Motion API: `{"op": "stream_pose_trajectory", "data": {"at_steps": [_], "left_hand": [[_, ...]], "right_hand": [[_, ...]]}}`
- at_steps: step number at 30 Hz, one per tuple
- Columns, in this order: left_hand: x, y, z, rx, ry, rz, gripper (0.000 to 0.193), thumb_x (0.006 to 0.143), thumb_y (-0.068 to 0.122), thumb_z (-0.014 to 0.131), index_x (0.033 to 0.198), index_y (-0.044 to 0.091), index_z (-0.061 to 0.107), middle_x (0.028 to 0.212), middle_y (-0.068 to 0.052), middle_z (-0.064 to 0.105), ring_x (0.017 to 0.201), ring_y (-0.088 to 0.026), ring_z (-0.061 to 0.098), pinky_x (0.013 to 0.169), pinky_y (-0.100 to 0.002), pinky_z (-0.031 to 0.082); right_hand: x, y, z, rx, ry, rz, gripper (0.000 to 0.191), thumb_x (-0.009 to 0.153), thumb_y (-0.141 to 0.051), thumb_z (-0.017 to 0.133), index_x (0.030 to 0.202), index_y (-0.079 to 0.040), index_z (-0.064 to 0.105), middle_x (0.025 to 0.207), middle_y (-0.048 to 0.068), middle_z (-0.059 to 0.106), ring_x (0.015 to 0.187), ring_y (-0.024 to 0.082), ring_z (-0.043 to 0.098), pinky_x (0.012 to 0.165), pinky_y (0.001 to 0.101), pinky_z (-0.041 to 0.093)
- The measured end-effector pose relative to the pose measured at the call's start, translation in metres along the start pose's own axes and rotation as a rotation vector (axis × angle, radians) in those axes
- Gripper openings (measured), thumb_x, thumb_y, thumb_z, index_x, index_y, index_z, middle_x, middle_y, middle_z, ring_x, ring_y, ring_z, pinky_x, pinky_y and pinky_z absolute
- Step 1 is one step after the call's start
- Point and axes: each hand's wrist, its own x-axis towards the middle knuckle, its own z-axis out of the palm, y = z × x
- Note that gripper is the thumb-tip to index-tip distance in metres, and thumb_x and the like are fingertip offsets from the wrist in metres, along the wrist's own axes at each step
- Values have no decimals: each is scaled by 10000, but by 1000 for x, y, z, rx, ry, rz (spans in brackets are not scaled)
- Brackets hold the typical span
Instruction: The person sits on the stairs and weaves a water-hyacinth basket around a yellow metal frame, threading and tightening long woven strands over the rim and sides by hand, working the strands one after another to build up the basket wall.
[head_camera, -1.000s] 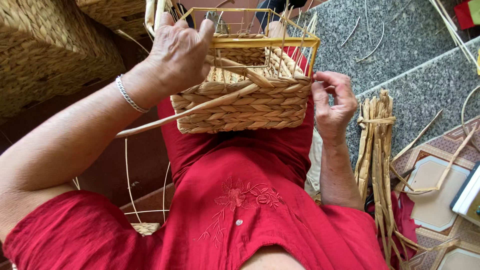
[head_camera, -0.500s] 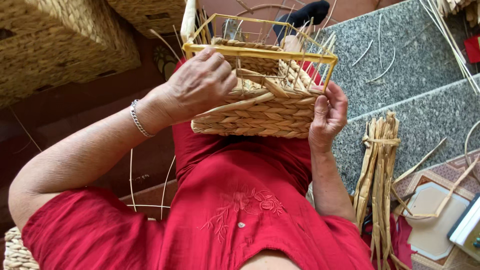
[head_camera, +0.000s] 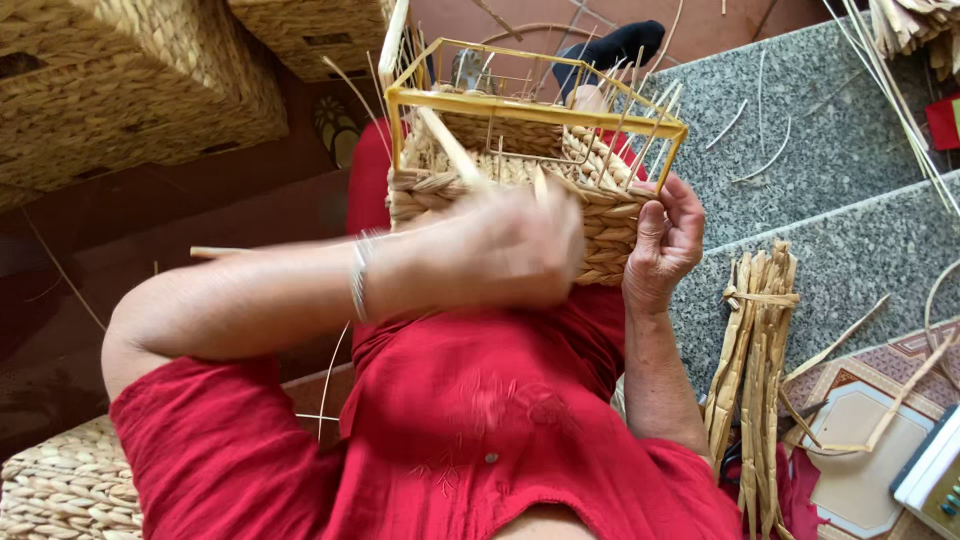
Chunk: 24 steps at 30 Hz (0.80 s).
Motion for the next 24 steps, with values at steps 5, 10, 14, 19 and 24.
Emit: {"op": "stream_pose_trajectory", "data": {"at_steps": [5,10,14,19,24], "left_hand": [[-36,33,-4,261,-144,-104,50,920,26,680,870,30,678,642,56,495,552,-71,474,389,-261,387],[-91,30,13,-54,-95,-602,506,824,121,609,1324,41,626,679,-19,587,592,-179,606,459,-340,476],[-97,68,42,-150,-87,-604,472,872,90,597,1331,-16,626,669,-15,596,566,-169,617,471,-339,499],[-101,92,35,-240,51,-633,450,902,68,590,1339,-39,612,756,-30,615,618,-167,615,505,-323,501],[-122,70,-4,-135,-70,-689,262,931,95,638,1182,43,689,718,-21,585,615,-165,618,493,-325,488]], "right_hand": [[8,-19,7,-253,62,-166,286,1079,-99,649,1351,-47,579,1270,91,691,1153,177,637,990,288,520],[22,-67,40,-591,-141,-551,170,1050,-66,757,1190,-104,669,1211,64,665,1141,239,574,958,350,461],[49,-82,74,-656,-415,-595,125,997,-126,814,1083,-76,737,1059,45,726,1004,226,574,961,402,439],[60,-80,84,-740,-422,-567,226,939,-262,875,869,-114,720,826,20,639,864,257,509,829,398,425],[59,-80,79,-729,-408,-582,206,991,-253,848,928,-100,726,899,16,656,909,254,504,868,394,432]]}}
